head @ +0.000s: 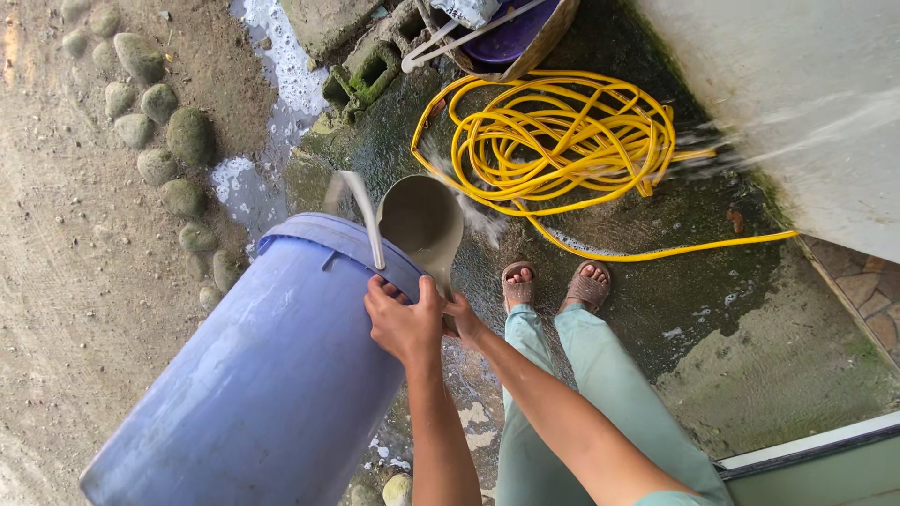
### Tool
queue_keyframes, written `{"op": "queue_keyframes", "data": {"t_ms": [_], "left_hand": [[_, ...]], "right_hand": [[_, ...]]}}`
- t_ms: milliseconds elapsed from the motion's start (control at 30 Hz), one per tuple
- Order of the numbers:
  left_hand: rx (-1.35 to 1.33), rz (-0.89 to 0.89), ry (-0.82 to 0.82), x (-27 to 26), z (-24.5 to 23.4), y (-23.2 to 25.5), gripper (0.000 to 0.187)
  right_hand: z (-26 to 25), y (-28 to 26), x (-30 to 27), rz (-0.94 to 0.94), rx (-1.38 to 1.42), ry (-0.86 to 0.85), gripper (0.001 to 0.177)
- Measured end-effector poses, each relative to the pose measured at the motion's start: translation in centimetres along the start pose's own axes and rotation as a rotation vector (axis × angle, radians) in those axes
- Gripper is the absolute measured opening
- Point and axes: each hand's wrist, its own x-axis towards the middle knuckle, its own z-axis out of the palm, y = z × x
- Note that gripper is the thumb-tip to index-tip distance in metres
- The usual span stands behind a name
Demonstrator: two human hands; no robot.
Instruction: The person rinses a cleaning cloth under an outdoor tap, fills a bucket with water using a scoop, and then washes the cloth inside the bucket.
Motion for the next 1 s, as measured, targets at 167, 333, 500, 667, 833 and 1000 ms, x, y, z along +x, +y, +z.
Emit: {"op": "queue_keyframes", "data": {"t_ms": [167, 333, 500, 667, 833, 1000], "left_hand": [[-0.136, -0.087, -0.010, 0.8, 1.3, -0.5, 0.070], [-0.129, -0.228, -0.033, 3.1, 4.4, -4.1, 0.079], [-0.426, -0.316, -0.074, 4.5, 14.7, -10.4, 0.081], [-0.680, -0.403, -0.426, 0.4, 24.8, -7.6, 0.056], [-1.062, -0.464, -0.767, -2.9, 34.6, -0.4, 0.054], [-1.180, -0.650, -0.959, -7.7, 42.0, 4.4, 0.063]], "right_hand": [[-1.4, -2.9, -0.8, -0.082, -0.035, 0.030, 0.029], [-3.2, -7.8, -1.7, -0.251, -0.354, 0.163, 0.044], [-5.5, -13.6, -5.4, -0.418, -0.911, 0.322, 0.067], [-11.5, -18.2, -10.8, -0.733, -1.063, 0.545, 0.067], [-21.3, -22.2, -12.9, -0.772, -1.149, 0.694, 0.049], [-30.3, -25.1, -13.9, -0.388, -0.589, 0.745, 0.047]]}}
